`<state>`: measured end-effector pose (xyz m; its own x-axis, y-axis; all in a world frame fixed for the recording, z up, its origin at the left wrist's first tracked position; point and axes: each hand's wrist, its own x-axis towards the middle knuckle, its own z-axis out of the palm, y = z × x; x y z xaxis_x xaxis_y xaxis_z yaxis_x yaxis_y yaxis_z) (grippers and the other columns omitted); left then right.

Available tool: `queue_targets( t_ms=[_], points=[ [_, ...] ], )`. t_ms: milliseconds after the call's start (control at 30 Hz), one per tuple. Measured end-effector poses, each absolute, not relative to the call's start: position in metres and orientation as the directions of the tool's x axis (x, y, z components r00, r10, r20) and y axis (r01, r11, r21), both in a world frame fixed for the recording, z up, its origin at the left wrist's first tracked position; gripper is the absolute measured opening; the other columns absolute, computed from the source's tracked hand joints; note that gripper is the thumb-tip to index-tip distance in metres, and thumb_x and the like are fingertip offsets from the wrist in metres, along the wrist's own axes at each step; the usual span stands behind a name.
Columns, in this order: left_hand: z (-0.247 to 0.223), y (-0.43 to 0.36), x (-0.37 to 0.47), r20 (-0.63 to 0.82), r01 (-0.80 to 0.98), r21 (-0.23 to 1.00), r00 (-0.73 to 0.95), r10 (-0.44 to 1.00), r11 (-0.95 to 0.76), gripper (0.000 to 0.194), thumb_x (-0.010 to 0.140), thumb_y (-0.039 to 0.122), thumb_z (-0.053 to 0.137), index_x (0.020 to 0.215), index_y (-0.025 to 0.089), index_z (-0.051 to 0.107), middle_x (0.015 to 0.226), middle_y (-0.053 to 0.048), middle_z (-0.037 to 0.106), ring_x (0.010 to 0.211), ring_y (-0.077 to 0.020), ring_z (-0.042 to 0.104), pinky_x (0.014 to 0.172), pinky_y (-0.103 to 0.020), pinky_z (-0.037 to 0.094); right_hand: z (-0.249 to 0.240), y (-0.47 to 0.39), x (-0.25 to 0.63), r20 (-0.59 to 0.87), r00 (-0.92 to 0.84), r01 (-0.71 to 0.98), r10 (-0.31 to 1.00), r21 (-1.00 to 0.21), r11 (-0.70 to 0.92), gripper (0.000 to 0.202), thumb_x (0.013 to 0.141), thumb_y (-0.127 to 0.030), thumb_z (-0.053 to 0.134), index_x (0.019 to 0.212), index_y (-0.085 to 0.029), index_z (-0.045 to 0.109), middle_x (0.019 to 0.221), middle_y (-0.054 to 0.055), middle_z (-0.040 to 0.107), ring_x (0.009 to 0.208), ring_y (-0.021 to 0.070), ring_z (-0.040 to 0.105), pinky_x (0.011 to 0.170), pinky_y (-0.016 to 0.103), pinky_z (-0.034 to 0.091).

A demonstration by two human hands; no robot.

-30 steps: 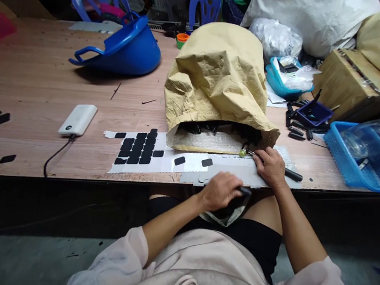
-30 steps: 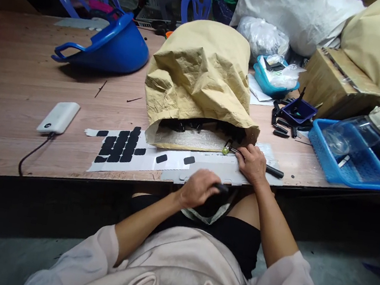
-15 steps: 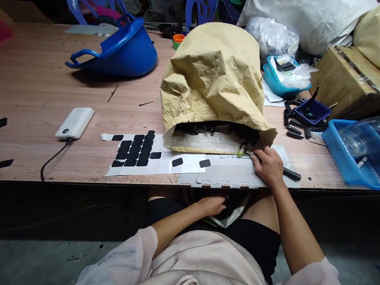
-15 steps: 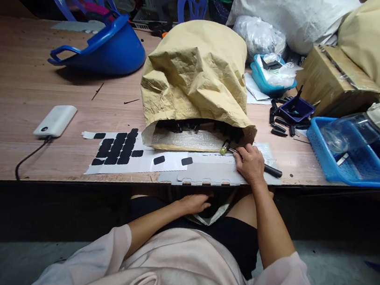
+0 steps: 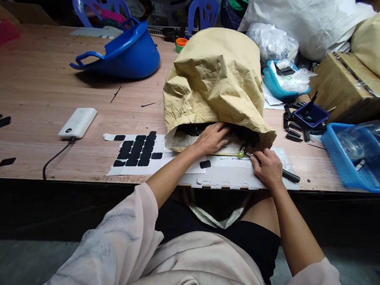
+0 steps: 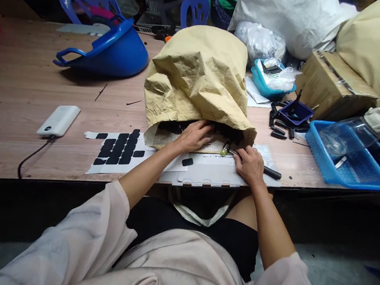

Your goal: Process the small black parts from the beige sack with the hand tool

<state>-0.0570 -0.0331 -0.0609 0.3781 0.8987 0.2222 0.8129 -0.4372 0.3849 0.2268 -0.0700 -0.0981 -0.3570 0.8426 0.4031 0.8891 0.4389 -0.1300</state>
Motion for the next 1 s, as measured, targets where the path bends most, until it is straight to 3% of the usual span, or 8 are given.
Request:
queue_targets(
  t_ms=[133,233,367,533,733,1000],
  points=[
    [-0.061,-0.013,-0.05,0.271,0.814,0.315,0.416,0.868,-0.489,0.059,0.098,0.025,0.06,0.156,0.023,0.051,0.164,-0.013,0.048,0.149,-0.031,0.047,0.124,-0.047,0.041,-0.098,-0.07,0.226,0.399,-0.35,0.892,0.848,-0.134,0.432,0.027,0.101,-0.038,0.055,0.102,-0.023,0.077,0.092,0.009,0.063,0.091,0.0249,0.051,0.077,0.035,0.037],
    [-0.048,0.0,-0.02,0.294,0.811,0.282,0.435,0.851,-0.512,0.051,0.1,0.028,0.056,0.151,0.022,0.057,0.162,-0.013,0.05,0.15,-0.0313,0.045,0.127,-0.045,0.035,-0.098,-0.071,0.225,0.397,-0.354,0.892,0.847,-0.13,0.434,0.028,0.101,-0.037,0.055,0.105,-0.022,0.077,0.093,0.009,0.063,0.091,0.0252,0.051,0.078,0.036,0.037],
    [-0.029,0.03,0.027,0.167,0.83,0.291,0.445,0.88,-0.475,0.041,0.102,0.04,0.054,0.134,0.019,0.07,0.142,-0.015,0.067,0.138,-0.0326,0.055,0.122,-0.043,0.039,-0.097,-0.072,0.224,0.39,-0.373,0.88,0.842,-0.138,0.454,0.029,0.103,-0.038,0.053,0.109,-0.023,0.077,0.097,0.009,0.064,0.093,0.0255,0.051,0.08,0.037,0.038],
    [-0.035,0.047,0.051,-0.02,0.882,0.265,0.408,0.913,-0.389,0.062,0.097,0.057,0.056,0.14,0.014,0.065,0.14,-0.017,0.068,0.136,-0.0367,0.056,0.12,-0.045,0.039,-0.095,-0.073,0.225,0.377,-0.373,0.878,0.847,-0.15,0.454,0.028,0.102,-0.037,0.054,0.112,-0.024,0.076,0.098,0.009,0.064,0.094,0.0259,0.051,0.082,0.037,0.039],
    [-0.046,0.041,0.038,0.002,0.902,0.271,0.349,0.937,-0.336,0.064,0.093,0.047,0.057,0.148,0.016,0.058,0.149,-0.015,0.064,0.137,-0.0365,0.056,0.116,-0.043,0.044,-0.096,-0.074,0.226,0.388,-0.376,0.878,0.841,-0.141,0.457,0.028,0.103,-0.037,0.053,0.113,-0.024,0.076,0.098,0.009,0.064,0.094,0.0257,0.052,0.082,0.037,0.04],
    [-0.055,0.034,-0.022,0.122,0.784,0.183,0.58,0.805,-0.593,0.044,0.097,0.031,0.049,0.136,0.024,0.069,0.143,-0.009,0.066,0.132,-0.0286,0.06,0.114,-0.039,0.048,-0.096,-0.074,0.226,0.393,-0.372,0.882,0.841,-0.132,0.452,0.028,0.103,-0.038,0.053,0.111,-0.024,0.077,0.098,0.009,0.067,0.093,0.0256,0.053,0.08,0.037,0.04]
  ],
)
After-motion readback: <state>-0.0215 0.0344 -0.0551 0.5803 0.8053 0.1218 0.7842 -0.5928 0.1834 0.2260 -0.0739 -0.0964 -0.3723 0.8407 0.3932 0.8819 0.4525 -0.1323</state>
